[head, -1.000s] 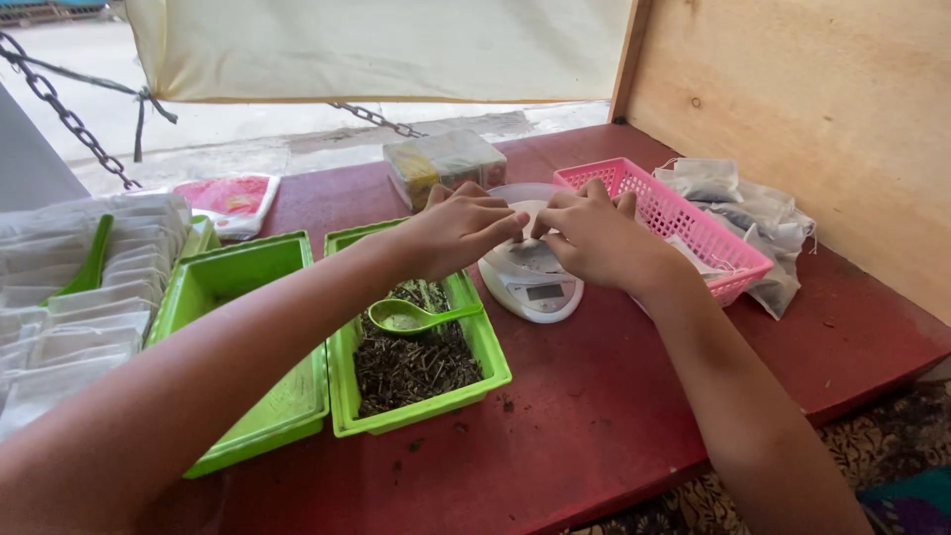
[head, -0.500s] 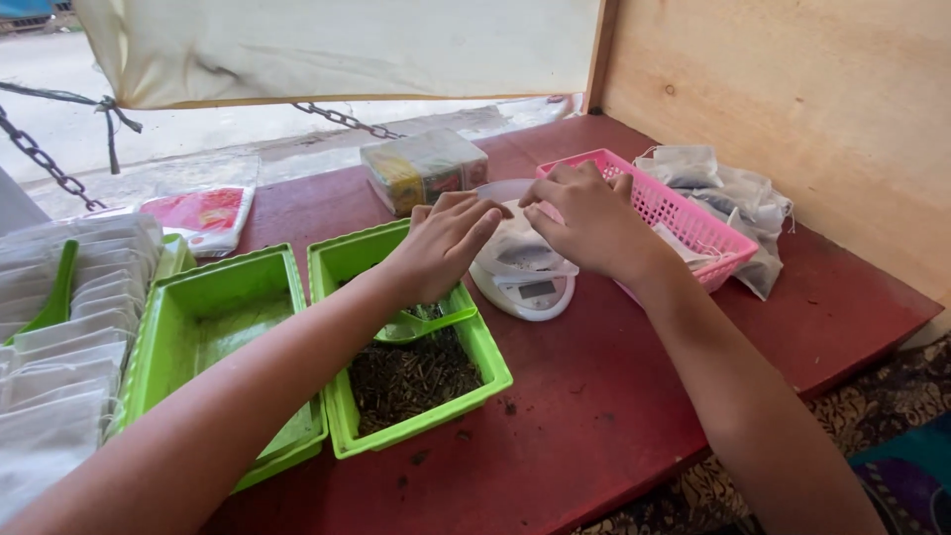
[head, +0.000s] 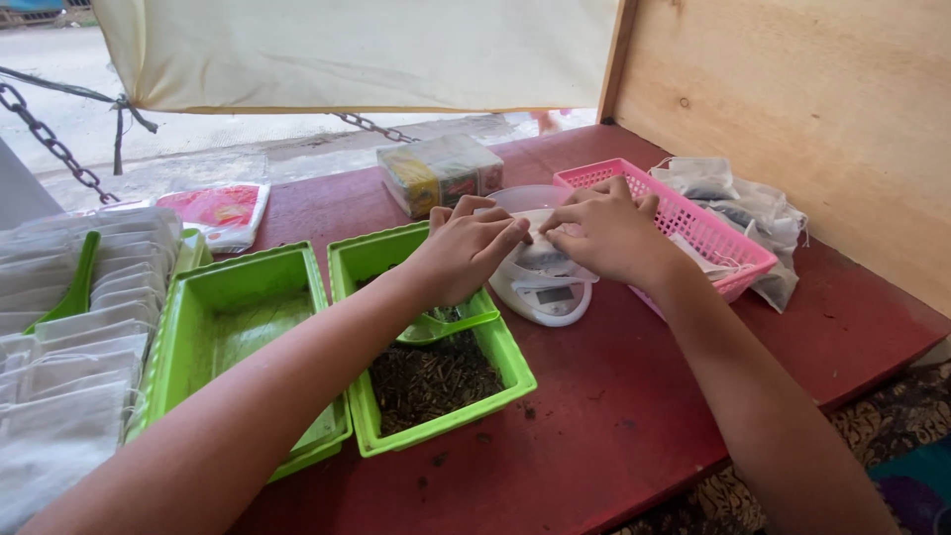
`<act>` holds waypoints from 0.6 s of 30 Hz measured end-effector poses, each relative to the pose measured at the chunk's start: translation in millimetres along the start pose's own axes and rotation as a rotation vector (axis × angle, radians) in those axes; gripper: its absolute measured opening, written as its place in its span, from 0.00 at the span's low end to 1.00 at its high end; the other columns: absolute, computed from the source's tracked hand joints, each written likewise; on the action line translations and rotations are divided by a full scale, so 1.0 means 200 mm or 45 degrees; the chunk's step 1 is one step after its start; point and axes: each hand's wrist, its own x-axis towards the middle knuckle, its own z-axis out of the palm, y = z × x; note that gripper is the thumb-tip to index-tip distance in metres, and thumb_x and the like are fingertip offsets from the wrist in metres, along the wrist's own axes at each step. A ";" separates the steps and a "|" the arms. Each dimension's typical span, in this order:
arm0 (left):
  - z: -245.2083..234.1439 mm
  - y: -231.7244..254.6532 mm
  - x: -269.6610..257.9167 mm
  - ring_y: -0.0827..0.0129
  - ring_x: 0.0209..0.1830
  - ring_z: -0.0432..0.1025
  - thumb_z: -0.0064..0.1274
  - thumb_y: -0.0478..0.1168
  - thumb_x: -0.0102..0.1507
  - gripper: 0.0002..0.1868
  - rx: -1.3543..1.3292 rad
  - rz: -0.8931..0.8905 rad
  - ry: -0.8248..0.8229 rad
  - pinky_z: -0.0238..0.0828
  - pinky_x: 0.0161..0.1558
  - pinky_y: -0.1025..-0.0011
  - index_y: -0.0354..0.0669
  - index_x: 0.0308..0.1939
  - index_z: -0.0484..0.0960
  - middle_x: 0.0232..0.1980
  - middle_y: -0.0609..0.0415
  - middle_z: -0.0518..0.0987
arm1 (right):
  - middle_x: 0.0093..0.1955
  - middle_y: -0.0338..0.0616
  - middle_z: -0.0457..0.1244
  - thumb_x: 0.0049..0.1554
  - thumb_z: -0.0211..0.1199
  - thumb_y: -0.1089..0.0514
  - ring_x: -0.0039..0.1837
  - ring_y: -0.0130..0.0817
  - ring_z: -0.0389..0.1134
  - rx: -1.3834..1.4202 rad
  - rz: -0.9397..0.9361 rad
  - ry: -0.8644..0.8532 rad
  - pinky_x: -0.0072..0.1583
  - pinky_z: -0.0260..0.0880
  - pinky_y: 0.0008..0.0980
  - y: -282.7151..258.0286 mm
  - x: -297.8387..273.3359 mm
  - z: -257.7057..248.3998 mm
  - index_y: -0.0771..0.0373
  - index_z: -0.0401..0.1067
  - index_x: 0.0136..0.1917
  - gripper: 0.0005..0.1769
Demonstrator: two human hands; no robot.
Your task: Filling small filter bags with tea leaves using a spoon and weighing them on a scale.
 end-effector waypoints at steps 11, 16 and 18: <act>0.00 0.00 -0.01 0.51 0.74 0.58 0.20 0.61 0.75 0.29 0.043 0.000 0.023 0.47 0.65 0.45 0.52 0.47 0.77 0.54 0.53 0.77 | 0.63 0.26 0.65 0.61 0.52 0.36 0.74 0.41 0.52 -0.041 -0.012 -0.009 0.66 0.50 0.54 -0.02 0.00 -0.01 0.34 0.77 0.53 0.15; -0.01 0.01 -0.02 0.49 0.74 0.58 0.20 0.60 0.75 0.29 0.050 0.007 0.023 0.47 0.65 0.45 0.52 0.49 0.77 0.55 0.51 0.77 | 0.63 0.26 0.65 0.60 0.53 0.35 0.74 0.42 0.52 -0.039 -0.008 0.011 0.67 0.50 0.54 0.00 0.01 0.02 0.33 0.76 0.55 0.15; -0.02 0.02 -0.02 0.49 0.74 0.57 0.20 0.60 0.75 0.29 0.042 0.035 0.029 0.47 0.65 0.45 0.53 0.51 0.77 0.57 0.53 0.77 | 0.63 0.28 0.65 0.61 0.53 0.33 0.75 0.41 0.53 -0.013 0.014 0.063 0.67 0.50 0.58 0.02 0.03 0.03 0.38 0.75 0.59 0.19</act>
